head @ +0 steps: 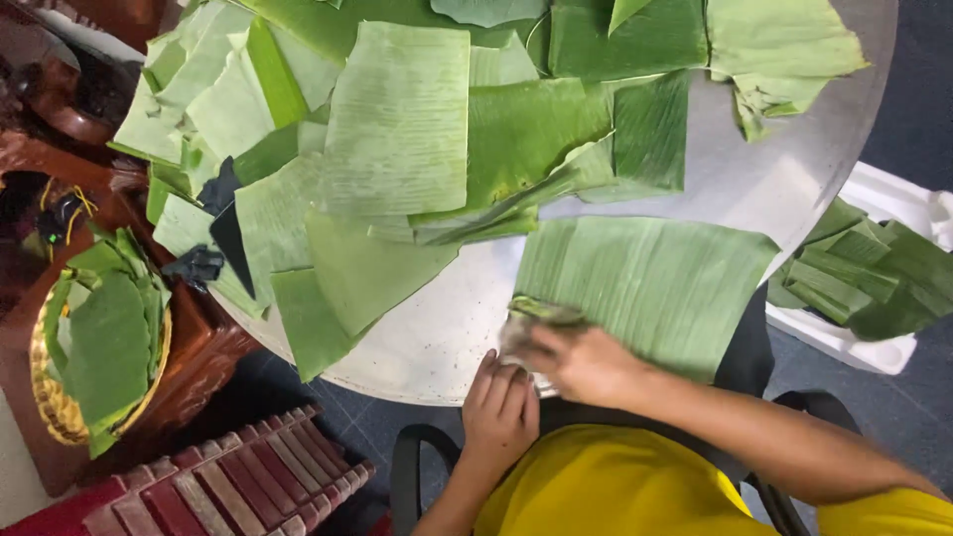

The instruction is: The person is cleaning banana leaves by wiping them with a cloth and then stacking them on a table.

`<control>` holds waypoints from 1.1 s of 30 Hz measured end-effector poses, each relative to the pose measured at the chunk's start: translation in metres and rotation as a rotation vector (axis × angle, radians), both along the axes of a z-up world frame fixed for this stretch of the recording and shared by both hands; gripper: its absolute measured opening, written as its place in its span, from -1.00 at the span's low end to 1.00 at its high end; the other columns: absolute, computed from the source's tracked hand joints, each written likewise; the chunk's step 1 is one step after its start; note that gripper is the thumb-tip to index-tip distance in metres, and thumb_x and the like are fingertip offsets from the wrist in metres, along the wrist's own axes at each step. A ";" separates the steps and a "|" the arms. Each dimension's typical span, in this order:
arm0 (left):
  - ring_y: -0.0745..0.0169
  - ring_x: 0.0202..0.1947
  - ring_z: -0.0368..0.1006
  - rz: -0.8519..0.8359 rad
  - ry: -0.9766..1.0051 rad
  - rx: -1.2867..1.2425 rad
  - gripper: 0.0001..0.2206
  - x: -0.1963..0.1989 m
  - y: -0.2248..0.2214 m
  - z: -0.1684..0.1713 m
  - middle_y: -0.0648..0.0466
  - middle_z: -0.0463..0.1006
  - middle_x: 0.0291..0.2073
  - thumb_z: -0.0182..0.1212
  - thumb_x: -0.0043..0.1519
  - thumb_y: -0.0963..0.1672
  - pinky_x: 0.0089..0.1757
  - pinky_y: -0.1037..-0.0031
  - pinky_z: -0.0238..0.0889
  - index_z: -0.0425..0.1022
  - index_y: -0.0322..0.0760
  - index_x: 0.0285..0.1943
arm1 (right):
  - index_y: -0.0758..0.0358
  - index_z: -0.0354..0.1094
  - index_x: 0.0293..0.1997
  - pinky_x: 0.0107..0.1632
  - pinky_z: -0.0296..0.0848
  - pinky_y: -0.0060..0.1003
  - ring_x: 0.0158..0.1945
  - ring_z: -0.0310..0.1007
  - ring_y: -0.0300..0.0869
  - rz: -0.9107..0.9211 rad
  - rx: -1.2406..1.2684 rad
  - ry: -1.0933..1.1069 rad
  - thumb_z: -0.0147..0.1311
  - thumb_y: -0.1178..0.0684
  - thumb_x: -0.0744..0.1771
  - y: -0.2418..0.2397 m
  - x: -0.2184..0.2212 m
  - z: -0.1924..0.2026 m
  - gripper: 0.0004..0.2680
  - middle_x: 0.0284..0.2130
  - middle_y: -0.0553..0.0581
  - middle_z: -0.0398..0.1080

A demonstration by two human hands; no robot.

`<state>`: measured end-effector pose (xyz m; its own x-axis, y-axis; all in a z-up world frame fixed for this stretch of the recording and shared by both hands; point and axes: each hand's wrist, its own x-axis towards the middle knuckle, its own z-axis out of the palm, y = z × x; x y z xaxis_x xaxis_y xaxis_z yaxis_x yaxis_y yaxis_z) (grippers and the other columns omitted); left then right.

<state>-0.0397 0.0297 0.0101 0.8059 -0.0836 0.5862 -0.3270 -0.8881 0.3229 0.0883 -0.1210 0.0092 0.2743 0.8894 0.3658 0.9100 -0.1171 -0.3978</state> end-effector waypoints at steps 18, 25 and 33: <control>-0.02 -0.29 0.31 -0.088 0.028 0.149 -0.79 0.040 -0.066 0.019 -0.01 0.37 -0.34 -0.02 0.33 -0.19 0.11 -0.01 0.36 0.55 -0.26 -0.01 | -0.06 0.47 0.03 -0.63 0.40 -0.26 -0.53 0.45 -0.23 -0.407 -0.126 -0.164 0.08 0.03 0.34 -0.088 0.014 -0.011 -0.82 -0.18 -0.06 0.36; -0.04 -0.21 0.36 -0.073 0.007 0.205 -0.81 0.047 -0.068 0.015 -0.02 0.38 -0.32 0.30 0.33 -0.07 0.08 0.03 0.37 0.53 -0.26 -0.06 | 0.06 0.53 0.04 -0.70 0.41 -0.30 -0.65 0.36 -0.20 -0.802 -0.170 -0.179 0.01 0.15 0.39 -0.164 0.122 -0.019 -0.81 -0.05 0.14 0.50; 0.41 -0.65 0.28 0.193 0.315 -1.051 -0.78 0.059 -0.028 0.057 0.19 0.40 -0.60 -0.10 0.31 -0.31 -0.58 0.51 0.10 0.45 -0.20 -0.13 | 0.56 0.24 0.33 0.19 0.36 0.00 0.17 0.36 0.19 -1.019 0.667 0.160 -0.10 0.22 0.61 -0.242 0.177 -0.067 -0.84 0.15 0.55 0.36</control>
<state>0.0198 0.0015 0.0668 0.8771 0.4766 0.0592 0.0156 -0.1514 0.9883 0.2650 -0.3630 -0.0576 0.8179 -0.1057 0.5656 0.4573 -0.4772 -0.7504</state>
